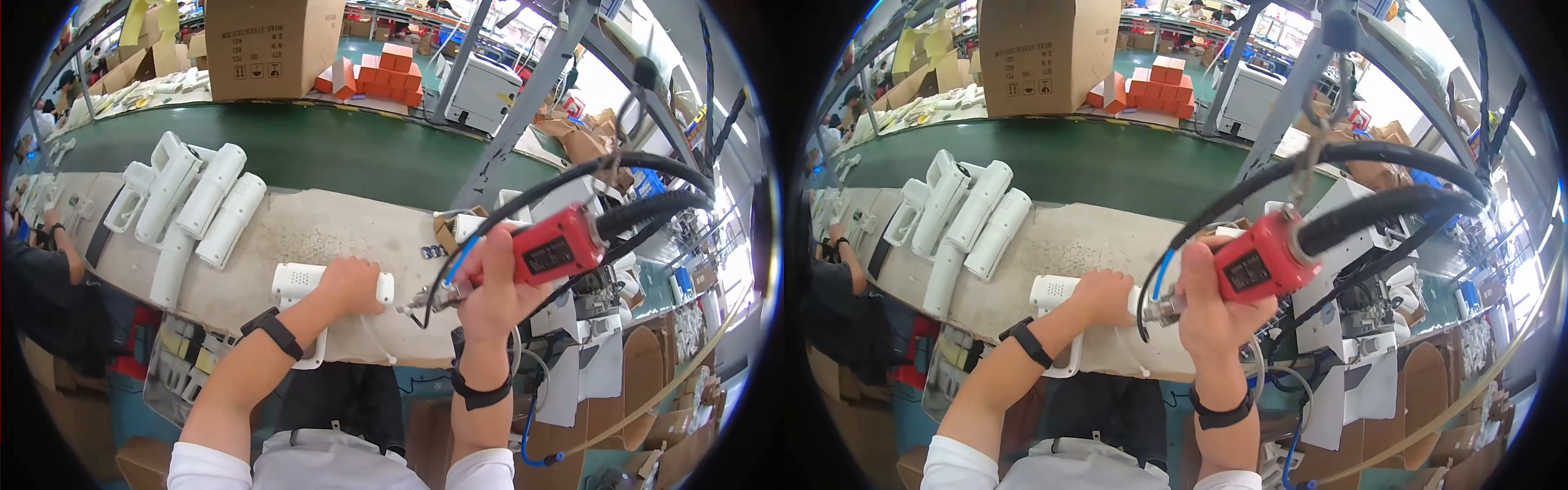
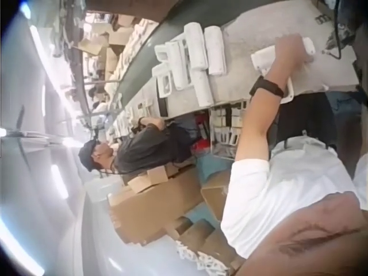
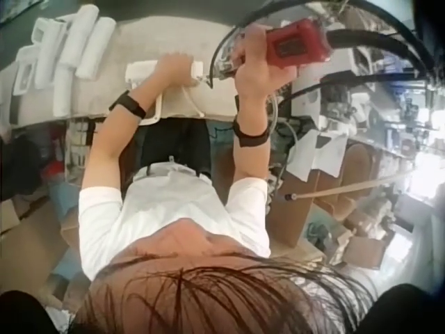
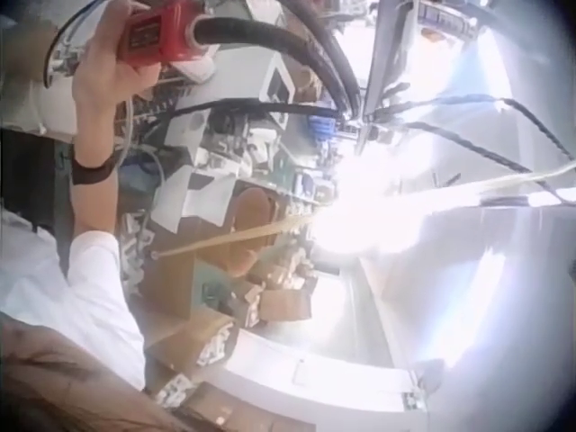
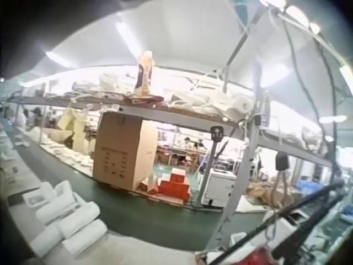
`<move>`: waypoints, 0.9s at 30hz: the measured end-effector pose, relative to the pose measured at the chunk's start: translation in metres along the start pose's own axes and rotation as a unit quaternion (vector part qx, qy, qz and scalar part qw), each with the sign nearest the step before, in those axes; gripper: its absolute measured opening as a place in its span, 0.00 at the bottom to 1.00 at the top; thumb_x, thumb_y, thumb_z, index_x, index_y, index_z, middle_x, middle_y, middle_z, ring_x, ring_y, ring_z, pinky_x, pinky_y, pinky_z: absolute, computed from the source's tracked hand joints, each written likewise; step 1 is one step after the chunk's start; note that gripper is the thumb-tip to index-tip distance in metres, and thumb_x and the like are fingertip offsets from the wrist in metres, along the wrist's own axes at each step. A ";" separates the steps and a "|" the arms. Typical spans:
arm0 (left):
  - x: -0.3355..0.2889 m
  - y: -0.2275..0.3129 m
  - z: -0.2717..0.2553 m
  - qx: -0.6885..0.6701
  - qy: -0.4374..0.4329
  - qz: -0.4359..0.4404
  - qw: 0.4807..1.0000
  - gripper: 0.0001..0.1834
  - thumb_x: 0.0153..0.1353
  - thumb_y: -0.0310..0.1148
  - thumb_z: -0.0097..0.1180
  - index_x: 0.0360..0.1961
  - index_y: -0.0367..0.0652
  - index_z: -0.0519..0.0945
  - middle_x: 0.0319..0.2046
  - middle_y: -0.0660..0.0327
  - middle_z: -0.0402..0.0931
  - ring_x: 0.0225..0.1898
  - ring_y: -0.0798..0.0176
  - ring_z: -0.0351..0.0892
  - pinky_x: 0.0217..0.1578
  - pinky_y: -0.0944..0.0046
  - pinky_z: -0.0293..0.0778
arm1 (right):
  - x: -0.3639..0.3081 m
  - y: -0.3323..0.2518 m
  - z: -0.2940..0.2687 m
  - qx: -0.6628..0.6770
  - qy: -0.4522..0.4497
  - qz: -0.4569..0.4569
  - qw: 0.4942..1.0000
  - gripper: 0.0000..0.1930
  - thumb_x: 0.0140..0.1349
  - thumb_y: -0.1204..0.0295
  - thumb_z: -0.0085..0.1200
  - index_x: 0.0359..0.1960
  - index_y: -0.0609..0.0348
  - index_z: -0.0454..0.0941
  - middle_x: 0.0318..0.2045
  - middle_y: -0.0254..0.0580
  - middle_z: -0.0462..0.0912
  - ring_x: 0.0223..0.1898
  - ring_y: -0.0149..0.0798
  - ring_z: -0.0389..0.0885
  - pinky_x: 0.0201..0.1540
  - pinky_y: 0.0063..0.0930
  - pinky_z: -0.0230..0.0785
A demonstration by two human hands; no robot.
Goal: The person uses a red pneumatic screwdriver to drive screws into a white plastic housing, then sets the tool aside to assemble the internal components of another unit. They join the two halves of the housing together and continue driving screws into the assembly.
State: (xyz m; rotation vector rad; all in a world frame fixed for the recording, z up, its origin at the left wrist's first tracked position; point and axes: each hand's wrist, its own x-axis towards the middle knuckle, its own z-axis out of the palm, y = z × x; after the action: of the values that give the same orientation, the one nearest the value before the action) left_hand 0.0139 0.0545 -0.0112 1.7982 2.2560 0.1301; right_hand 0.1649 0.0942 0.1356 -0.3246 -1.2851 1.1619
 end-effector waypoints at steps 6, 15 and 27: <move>-0.006 0.002 -0.005 -0.045 0.012 -0.003 0.999 0.28 0.40 0.53 0.64 0.36 0.42 0.80 0.34 0.55 0.81 0.40 0.53 0.81 0.41 0.54 0.76 | 0.016 0.054 0.015 -0.015 -0.043 -0.025 0.999 0.10 0.65 0.68 0.57 0.34 0.63 0.72 0.13 0.33 0.70 0.11 0.27 0.67 0.13 0.20 0.55; -0.006 -0.003 -0.003 -0.026 0.023 0.014 0.999 0.28 0.44 0.55 0.62 0.36 0.42 0.80 0.31 0.55 0.82 0.35 0.52 0.82 0.39 0.57 0.76 | 0.013 0.102 0.030 -0.029 -0.012 0.057 0.998 0.13 0.63 0.66 0.59 0.28 0.63 0.73 0.12 0.33 0.70 0.11 0.26 0.67 0.13 0.20 0.56; -0.001 -0.010 0.000 -0.043 0.039 -0.007 0.998 0.32 0.43 0.55 0.65 0.41 0.39 0.77 0.36 0.54 0.81 0.39 0.51 0.82 0.43 0.57 0.77 | 0.014 0.026 0.034 -0.008 -0.009 0.014 1.000 0.14 0.67 0.65 0.53 0.26 0.59 0.68 0.11 0.33 0.68 0.10 0.25 0.63 0.11 0.19 0.50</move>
State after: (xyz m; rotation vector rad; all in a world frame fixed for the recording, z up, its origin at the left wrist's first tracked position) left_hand 0.0048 0.0516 -0.0129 1.7625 2.2775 0.2951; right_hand 0.1208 0.1031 0.1351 -0.3466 -1.3106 1.1815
